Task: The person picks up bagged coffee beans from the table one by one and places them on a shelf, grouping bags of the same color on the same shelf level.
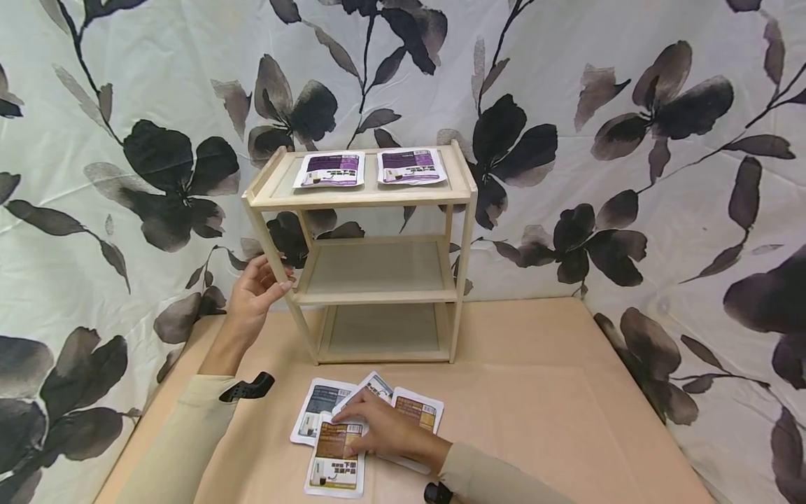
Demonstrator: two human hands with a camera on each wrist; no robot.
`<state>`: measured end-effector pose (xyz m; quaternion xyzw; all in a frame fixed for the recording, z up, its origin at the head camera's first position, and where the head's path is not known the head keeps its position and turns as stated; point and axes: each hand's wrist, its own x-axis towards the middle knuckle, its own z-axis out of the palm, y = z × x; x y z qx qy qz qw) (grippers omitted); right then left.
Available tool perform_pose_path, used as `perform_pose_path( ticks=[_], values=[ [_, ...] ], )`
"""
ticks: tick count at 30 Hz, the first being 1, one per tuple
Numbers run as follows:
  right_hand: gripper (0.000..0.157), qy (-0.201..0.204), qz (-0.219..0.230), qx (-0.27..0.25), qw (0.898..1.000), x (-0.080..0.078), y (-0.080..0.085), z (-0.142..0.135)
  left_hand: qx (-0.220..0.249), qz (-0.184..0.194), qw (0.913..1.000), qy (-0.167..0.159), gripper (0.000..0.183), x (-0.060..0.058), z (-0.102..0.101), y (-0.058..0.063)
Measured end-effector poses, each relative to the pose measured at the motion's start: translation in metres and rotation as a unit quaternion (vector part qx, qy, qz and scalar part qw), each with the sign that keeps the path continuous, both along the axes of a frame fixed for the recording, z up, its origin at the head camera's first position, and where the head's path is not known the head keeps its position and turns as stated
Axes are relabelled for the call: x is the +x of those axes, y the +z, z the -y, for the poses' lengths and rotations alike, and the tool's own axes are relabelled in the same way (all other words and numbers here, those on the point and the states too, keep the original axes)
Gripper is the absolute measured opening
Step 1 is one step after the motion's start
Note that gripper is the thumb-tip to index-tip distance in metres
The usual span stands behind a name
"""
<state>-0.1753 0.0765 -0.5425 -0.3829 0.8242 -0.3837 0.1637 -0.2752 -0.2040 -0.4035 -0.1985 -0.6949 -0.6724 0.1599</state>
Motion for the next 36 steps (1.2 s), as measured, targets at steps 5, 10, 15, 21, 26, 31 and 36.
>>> perform_pose_path(
  ticks=[5,10,15,21,26,31,36],
  values=[
    [0.039,0.011,-0.007,-0.023,1.0,-0.001,-0.003,0.0,0.002,0.003,1.0,-0.002,0.054,0.0,-0.001,0.001],
    [0.036,0.03,0.042,-0.066,0.997,-0.005,-0.005,-0.002,0.003,0.002,1.0,-0.002,0.056,-0.001,-0.001,0.001],
    [0.032,0.045,0.093,-0.09,0.991,-0.01,-0.003,-0.003,0.002,0.002,1.0,-0.002,0.055,0.0,0.0,0.001],
    [0.03,0.056,0.127,-0.098,0.985,-0.013,0.0,-0.002,0.005,0.002,1.0,-0.002,0.054,0.0,0.0,0.001],
    [0.03,0.044,0.155,-0.108,0.981,-0.012,-0.001,-0.001,0.008,0.0,1.0,-0.005,0.056,-0.001,0.0,-0.001],
    [0.027,0.001,0.126,-0.071,0.99,-0.007,-0.004,0.001,0.01,-0.002,0.9999,-0.005,0.056,-0.001,0.0,-0.001],
    [0.043,-0.02,0.084,-0.033,0.996,-0.001,-0.006,0.004,0.008,-0.005,1.0,-0.003,0.054,-0.001,0.0,-0.001]
  ],
)
